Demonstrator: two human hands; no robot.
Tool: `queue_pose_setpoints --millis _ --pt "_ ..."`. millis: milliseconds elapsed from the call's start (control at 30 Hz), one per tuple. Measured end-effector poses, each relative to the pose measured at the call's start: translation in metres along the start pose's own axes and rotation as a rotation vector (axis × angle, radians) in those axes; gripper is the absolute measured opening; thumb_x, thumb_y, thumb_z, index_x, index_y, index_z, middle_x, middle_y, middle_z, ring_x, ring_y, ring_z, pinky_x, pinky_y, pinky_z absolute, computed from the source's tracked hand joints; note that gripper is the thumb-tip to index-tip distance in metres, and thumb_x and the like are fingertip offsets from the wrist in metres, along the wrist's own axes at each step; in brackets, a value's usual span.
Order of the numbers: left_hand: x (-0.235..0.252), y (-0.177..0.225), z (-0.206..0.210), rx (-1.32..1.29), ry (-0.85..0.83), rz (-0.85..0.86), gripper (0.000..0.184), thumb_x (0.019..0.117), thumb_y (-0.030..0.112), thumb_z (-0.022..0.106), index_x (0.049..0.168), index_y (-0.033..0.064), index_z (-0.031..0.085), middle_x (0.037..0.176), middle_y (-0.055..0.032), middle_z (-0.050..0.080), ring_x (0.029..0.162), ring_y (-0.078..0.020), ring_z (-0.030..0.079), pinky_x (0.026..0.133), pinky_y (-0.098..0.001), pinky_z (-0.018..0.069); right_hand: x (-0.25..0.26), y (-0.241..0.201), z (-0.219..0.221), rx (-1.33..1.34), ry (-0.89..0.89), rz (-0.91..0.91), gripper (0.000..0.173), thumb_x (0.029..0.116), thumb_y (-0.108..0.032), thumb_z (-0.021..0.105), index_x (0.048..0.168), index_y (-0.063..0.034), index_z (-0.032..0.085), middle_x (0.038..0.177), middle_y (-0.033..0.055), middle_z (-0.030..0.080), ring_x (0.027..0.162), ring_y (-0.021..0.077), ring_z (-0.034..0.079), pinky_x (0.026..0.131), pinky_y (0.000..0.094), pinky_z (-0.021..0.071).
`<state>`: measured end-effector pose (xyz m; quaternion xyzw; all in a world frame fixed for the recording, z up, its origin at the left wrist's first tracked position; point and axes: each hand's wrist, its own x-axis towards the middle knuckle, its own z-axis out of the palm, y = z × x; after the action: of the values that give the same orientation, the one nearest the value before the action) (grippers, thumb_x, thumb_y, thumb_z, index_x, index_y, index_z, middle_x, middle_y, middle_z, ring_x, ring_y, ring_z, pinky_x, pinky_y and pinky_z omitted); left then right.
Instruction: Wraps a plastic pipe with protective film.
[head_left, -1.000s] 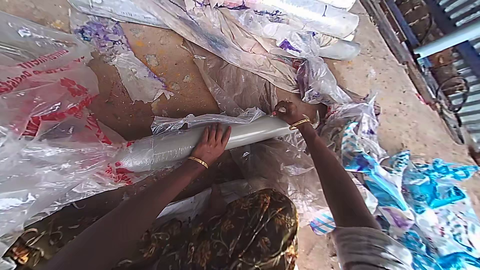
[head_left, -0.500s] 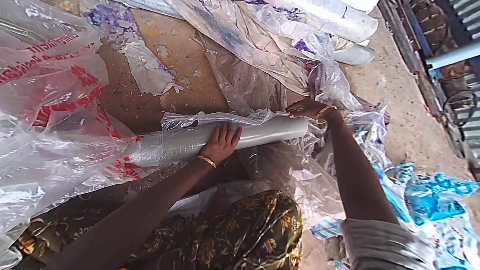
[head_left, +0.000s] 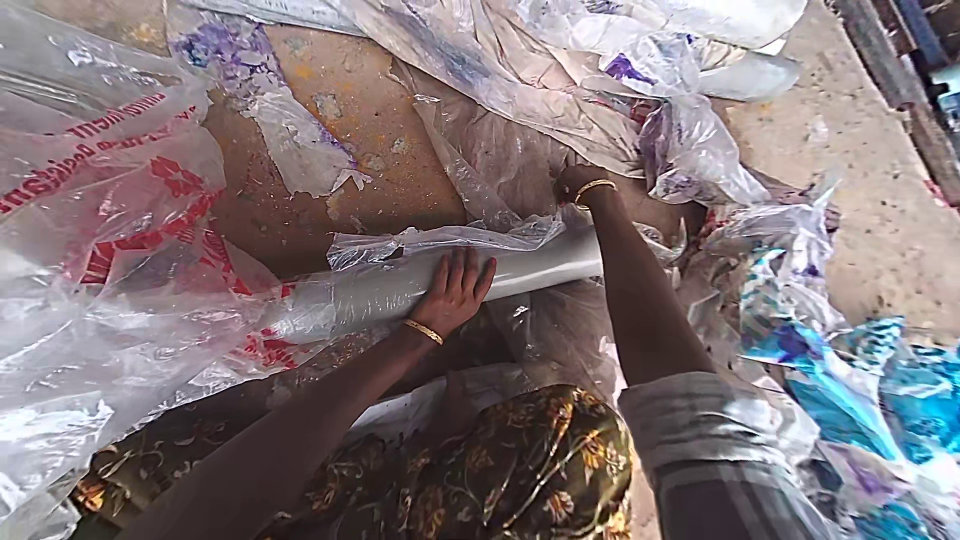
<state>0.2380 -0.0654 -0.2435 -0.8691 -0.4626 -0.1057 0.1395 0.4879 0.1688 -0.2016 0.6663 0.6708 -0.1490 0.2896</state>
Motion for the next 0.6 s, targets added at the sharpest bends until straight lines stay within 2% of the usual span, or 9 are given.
queue_pose_setpoints --millis 67,133,200,267,333,400,467,500,600 --pt "0.004 0.001 -0.001 -0.016 0.000 -0.008 0.049 0.0949 -0.008 0.055 0.143 0.0007 0.058 0.133 -0.0338 0.061 0.122 -0.0459 0.064 0.099 -0.0545 0.0517 -0.010 0.024 -0.004 0.185 0.102 -0.113 0.027 0.0921 -0.005 0.072 0.115 0.0094 0.068 0.123 0.0332 0.065 0.119 0.0498 0.061 0.099 0.0673 0.0444" --pt "0.005 0.000 0.000 -0.033 0.007 -0.022 0.049 0.0952 -0.008 0.054 0.143 0.0015 0.059 0.133 -0.0335 0.062 0.122 -0.0457 0.064 0.099 -0.0545 0.0519 -0.036 0.051 -0.008 0.573 0.229 -0.347 0.027 0.0957 0.003 0.064 0.122 0.0111 0.065 0.123 0.0265 0.067 0.110 0.0311 0.067 0.098 0.0443 0.0521" --pt "0.005 -0.001 0.001 -0.060 -0.001 -0.029 0.049 0.0960 -0.008 0.054 0.144 0.0014 0.058 0.134 -0.0335 0.061 0.124 -0.0461 0.063 0.100 -0.0554 0.0511 -0.070 0.057 -0.010 0.832 0.180 -0.523 0.037 0.0996 -0.008 0.057 0.134 0.0067 0.056 0.129 0.0154 0.065 0.111 0.0097 0.065 0.096 0.0255 0.0519" --pt "0.003 0.000 0.002 -0.082 -0.014 -0.011 0.050 0.0966 -0.009 0.052 0.145 0.0003 0.056 0.136 -0.0345 0.060 0.125 -0.0476 0.062 0.101 -0.0570 0.0499 -0.093 0.042 0.001 0.739 0.056 -0.652 0.052 0.0930 -0.013 0.065 0.138 0.0103 0.053 0.135 0.0209 0.062 0.121 0.0156 0.061 0.103 0.0297 0.0475" --pt "0.004 0.000 0.002 -0.084 -0.015 -0.003 0.049 0.0970 -0.009 0.052 0.146 -0.0001 0.055 0.137 -0.0345 0.059 0.126 -0.0475 0.061 0.101 -0.0568 0.0499 -0.093 0.014 0.026 0.703 0.103 -0.698 0.023 0.0844 -0.005 0.078 0.100 0.0088 0.069 0.095 0.0116 0.070 0.087 0.0086 0.063 0.083 0.0258 0.0510" --pt "0.006 -0.002 0.002 -0.077 -0.016 -0.013 0.049 0.0969 -0.008 0.052 0.145 0.0003 0.056 0.135 -0.0342 0.060 0.124 -0.0468 0.063 0.100 -0.0562 0.0505 -0.069 -0.005 0.039 0.780 0.171 -0.735 0.018 0.0813 0.001 0.077 0.072 -0.0012 0.061 0.065 -0.0059 0.058 0.061 -0.0043 0.052 0.063 0.0157 0.0447" --pt "0.008 -0.007 0.000 -0.105 -0.066 -0.030 0.050 0.0969 -0.006 0.054 0.147 0.0005 0.054 0.137 -0.0347 0.059 0.126 -0.0476 0.061 0.102 -0.0569 0.0492 -0.043 -0.019 0.036 0.720 0.212 -0.668 0.025 0.0844 -0.003 0.076 0.069 -0.0012 0.057 0.061 -0.0059 0.049 0.056 -0.0009 0.044 0.058 0.0204 0.0396" --pt "0.010 -0.008 0.000 -0.122 -0.078 -0.038 0.051 0.0969 -0.004 0.056 0.147 0.0006 0.053 0.137 -0.0349 0.058 0.127 -0.0480 0.061 0.103 -0.0571 0.0486 -0.032 -0.025 0.032 0.630 0.235 -0.594 0.025 0.0868 -0.008 0.077 0.074 0.0025 0.058 0.065 0.0014 0.051 0.060 0.0078 0.046 0.062 0.0297 0.0413" --pt "0.013 -0.008 0.003 -0.101 -0.033 -0.036 0.049 0.0960 -0.002 0.058 0.145 0.0004 0.056 0.134 -0.0351 0.060 0.124 -0.0478 0.062 0.102 -0.0563 0.0494 -0.009 -0.054 0.012 0.405 0.154 -0.322 0.037 0.0934 -0.026 0.076 0.103 0.0090 0.069 0.104 0.0284 0.069 0.101 0.0426 0.065 0.093 0.0626 0.0466"
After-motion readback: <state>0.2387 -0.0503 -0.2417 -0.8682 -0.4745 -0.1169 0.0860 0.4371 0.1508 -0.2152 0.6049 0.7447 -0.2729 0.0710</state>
